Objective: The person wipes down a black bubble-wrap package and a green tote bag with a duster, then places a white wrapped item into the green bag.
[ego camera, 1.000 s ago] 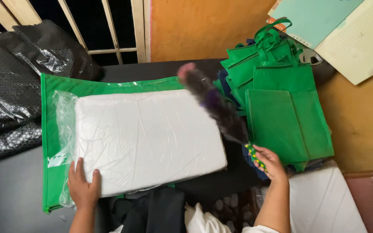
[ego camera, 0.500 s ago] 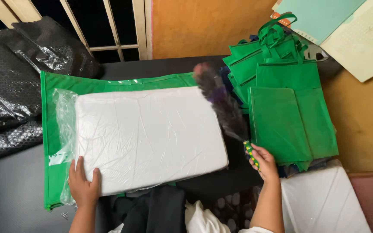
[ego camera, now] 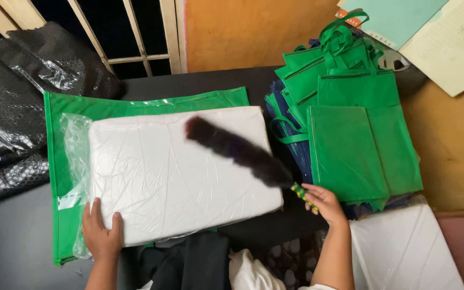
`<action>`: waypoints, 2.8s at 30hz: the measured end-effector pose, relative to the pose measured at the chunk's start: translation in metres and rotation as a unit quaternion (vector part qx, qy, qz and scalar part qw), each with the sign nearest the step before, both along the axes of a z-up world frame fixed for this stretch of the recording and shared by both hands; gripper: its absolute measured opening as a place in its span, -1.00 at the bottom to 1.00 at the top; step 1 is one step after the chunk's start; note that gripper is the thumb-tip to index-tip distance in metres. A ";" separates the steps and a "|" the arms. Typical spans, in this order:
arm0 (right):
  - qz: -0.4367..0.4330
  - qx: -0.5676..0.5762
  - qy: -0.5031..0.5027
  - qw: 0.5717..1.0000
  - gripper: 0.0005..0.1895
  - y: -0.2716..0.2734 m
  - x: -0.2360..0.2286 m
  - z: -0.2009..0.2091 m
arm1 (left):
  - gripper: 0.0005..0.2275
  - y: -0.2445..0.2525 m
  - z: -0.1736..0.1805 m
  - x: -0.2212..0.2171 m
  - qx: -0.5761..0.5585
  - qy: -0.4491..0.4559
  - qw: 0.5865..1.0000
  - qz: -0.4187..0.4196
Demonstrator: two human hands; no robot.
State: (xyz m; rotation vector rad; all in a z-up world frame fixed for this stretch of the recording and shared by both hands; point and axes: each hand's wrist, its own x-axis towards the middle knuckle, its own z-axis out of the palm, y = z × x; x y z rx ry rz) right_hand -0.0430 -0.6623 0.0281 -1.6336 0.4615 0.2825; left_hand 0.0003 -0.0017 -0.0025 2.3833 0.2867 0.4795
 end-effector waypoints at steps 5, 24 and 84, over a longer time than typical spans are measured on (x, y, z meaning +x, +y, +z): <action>-0.275 -0.252 -0.135 0.918 -0.57 -0.005 0.016 0.046 | -0.38 -0.001 0.004 0.000 -0.009 0.011 1.000 0.007; -0.137 -0.281 -0.100 0.945 -0.24 0.074 0.106 -0.042 | -0.37 0.032 0.046 0.066 -0.277 0.252 0.920 0.116; -0.273 0.087 -0.050 0.957 0.07 0.266 0.050 0.045 | -0.22 -0.031 -0.025 -0.049 0.091 0.223 0.882 -0.405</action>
